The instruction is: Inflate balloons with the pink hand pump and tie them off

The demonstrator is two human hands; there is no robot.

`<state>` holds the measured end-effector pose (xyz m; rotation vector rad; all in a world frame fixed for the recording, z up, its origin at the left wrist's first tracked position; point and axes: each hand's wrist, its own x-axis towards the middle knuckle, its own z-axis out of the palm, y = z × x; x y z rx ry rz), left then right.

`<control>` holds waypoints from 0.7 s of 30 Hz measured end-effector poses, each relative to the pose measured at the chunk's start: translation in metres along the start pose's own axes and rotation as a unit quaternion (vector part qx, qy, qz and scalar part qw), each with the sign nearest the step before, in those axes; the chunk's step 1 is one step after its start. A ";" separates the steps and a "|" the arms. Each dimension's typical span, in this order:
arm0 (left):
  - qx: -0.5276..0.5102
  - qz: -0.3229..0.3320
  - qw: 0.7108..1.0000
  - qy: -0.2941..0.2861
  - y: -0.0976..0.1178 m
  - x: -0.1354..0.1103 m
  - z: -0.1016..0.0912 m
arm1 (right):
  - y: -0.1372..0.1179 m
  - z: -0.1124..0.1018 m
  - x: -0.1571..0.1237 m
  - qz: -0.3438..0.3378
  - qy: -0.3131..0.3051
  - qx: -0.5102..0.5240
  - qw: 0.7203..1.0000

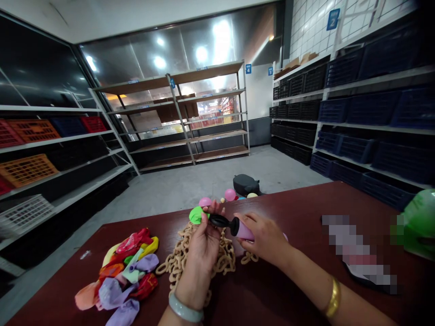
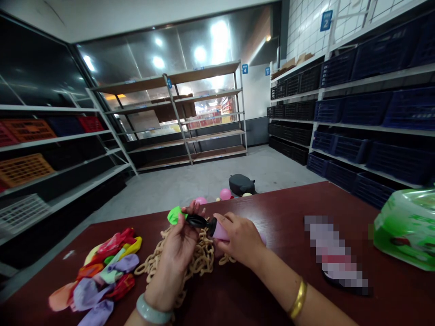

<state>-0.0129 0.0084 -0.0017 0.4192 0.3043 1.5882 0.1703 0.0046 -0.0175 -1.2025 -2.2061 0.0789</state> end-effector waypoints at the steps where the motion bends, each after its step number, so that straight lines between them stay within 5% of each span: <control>1: -0.013 -0.010 1.000 0.002 0.000 0.001 -0.002 | 0.000 0.000 0.000 0.000 -0.002 -0.001 1.000; 9: -0.027 -0.029 0.999 0.029 -0.005 0.000 -0.003 | 0.002 0.003 -0.001 -0.002 -0.024 0.007 1.000; 16: 0.000 0.100 0.993 0.060 0.026 0.011 -0.004 | 0.005 0.003 -0.001 -0.009 -0.080 -0.024 0.996; 21: 0.030 0.115 0.993 0.010 0.025 0.008 -0.002 | 0.003 -0.005 0.000 -0.034 -0.069 -0.011 0.997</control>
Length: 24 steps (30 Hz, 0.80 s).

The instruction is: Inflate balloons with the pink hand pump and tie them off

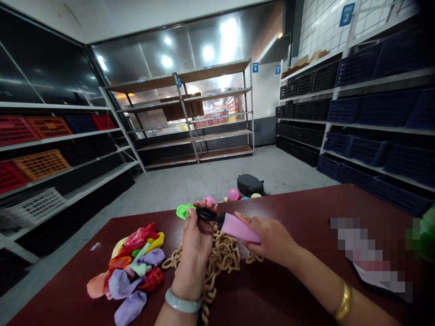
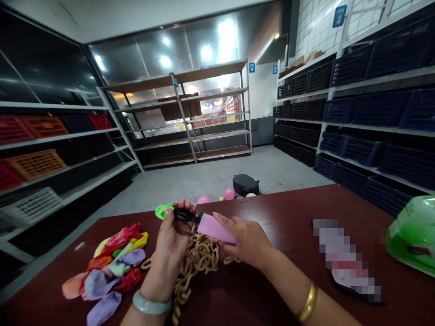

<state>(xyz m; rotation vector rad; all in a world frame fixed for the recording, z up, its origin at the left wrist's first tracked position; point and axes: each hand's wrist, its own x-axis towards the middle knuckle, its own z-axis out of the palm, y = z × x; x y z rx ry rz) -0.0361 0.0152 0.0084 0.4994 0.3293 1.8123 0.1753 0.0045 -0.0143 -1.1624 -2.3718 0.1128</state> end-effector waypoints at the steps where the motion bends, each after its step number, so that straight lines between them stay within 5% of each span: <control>1: -0.001 -0.003 1.000 -0.009 -0.001 -0.001 0.001 | 0.000 -0.001 0.000 0.001 0.001 0.000 1.000; 11: -0.032 -0.079 0.996 0.001 0.009 -0.002 0.002 | 0.005 0.002 0.000 -0.006 0.001 0.017 1.000; 18: 0.036 -0.007 0.999 0.018 0.004 0.002 -0.002 | 0.004 -0.004 0.000 -0.023 -0.011 0.034 0.999; 24: -0.013 0.044 0.999 0.022 0.038 0.020 -0.012 | 0.011 -0.011 0.001 -0.056 -0.026 0.073 0.995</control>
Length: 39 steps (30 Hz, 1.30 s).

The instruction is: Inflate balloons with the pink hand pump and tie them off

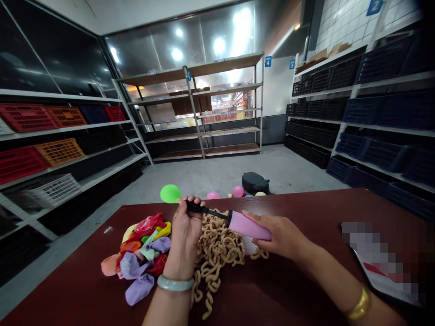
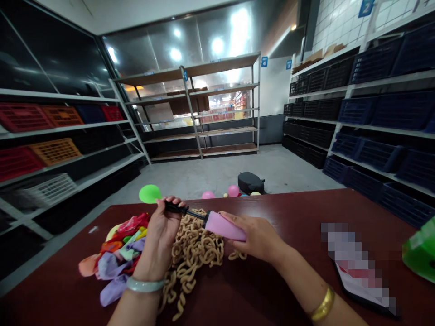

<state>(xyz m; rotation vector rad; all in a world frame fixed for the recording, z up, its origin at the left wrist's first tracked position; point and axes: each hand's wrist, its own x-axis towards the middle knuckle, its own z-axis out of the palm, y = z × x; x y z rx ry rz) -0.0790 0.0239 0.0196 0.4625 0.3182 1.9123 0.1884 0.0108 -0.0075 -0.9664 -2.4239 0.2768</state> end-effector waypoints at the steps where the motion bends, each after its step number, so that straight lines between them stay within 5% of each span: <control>1: -0.001 0.004 1.000 0.001 0.005 0.002 0.000 | 0.002 -0.002 0.000 -0.003 -0.003 0.008 1.000; 10: 0.033 0.048 0.998 0.004 -0.014 -0.008 0.002 | 0.009 -0.014 -0.004 0.023 -0.032 0.082 0.996; 19: 0.114 0.003 0.993 0.019 -0.049 -0.039 0.021 | -0.007 -0.014 -0.001 0.048 -0.021 0.143 0.988; 27: 0.079 -0.088 0.993 -0.026 -0.035 -0.039 0.027 | 0.000 -0.018 -0.002 0.060 -0.018 0.134 0.989; 33: 0.024 -0.054 0.997 -0.042 -0.038 -0.033 0.019 | -0.009 -0.018 0.000 0.055 -0.025 0.149 0.987; 39: 0.000 0.004 1.000 0.004 -0.001 -0.005 0.004 | 0.003 -0.012 0.000 0.064 -0.063 0.226 0.970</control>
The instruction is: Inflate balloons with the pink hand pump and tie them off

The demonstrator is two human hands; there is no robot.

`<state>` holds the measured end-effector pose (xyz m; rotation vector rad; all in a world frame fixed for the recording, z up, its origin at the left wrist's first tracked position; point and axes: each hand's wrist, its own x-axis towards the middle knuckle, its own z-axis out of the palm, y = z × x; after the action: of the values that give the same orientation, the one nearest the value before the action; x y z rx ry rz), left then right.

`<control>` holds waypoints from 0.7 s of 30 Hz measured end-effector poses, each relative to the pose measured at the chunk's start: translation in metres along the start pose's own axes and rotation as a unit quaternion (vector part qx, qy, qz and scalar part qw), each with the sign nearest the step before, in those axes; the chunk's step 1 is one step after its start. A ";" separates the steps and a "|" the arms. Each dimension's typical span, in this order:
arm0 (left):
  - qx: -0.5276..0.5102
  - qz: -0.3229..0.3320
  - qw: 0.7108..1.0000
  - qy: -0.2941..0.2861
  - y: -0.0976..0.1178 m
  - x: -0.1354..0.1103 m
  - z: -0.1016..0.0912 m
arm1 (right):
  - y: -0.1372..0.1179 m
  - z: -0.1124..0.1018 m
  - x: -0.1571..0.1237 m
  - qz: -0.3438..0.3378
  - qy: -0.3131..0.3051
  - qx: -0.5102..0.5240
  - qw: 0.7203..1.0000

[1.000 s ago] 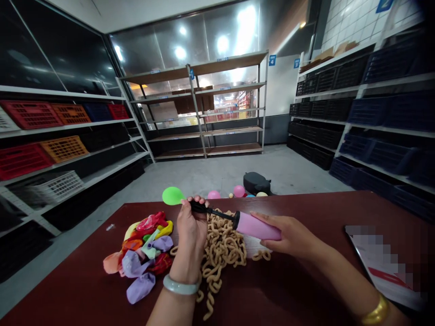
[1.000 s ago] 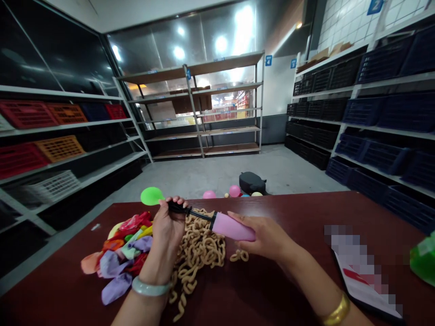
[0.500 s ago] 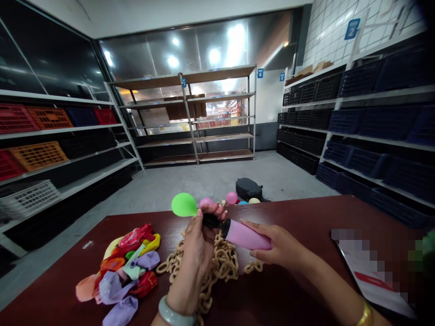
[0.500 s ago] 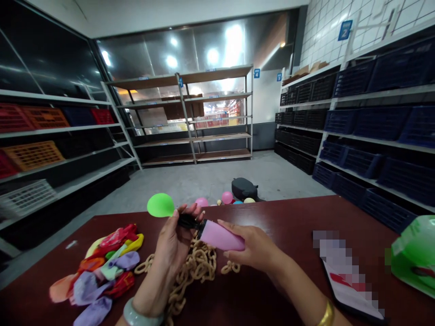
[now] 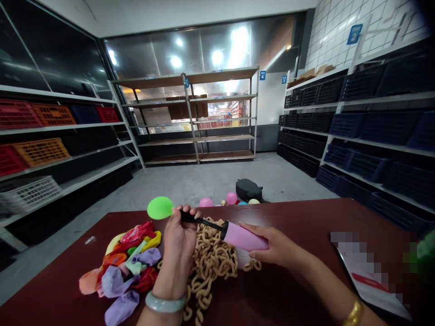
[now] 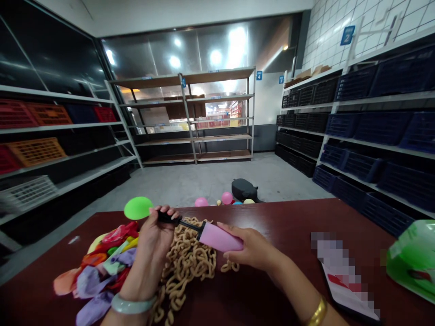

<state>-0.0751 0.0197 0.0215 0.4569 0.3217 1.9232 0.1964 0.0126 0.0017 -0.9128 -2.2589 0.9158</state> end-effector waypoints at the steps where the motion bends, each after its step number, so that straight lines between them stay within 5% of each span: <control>1: -0.001 0.016 1.000 0.003 0.006 0.004 -0.002 | 0.004 -0.001 0.000 0.002 -0.009 0.012 1.000; 7: 0.009 0.073 0.997 0.010 0.014 0.007 -0.004 | 0.018 -0.005 -0.001 0.023 -0.036 0.102 0.994; 17: 0.038 0.006 0.999 -0.023 -0.042 -0.032 0.019 | 0.006 0.011 0.004 0.017 -0.005 0.147 0.989; 21: 0.036 0.005 0.999 -0.018 -0.048 -0.035 0.019 | 0.000 0.015 0.006 0.019 -0.005 0.154 0.988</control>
<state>-0.0153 0.0058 0.0120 0.5416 0.3673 1.9147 0.1824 0.0107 -0.0064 -0.8149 -2.0373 1.2458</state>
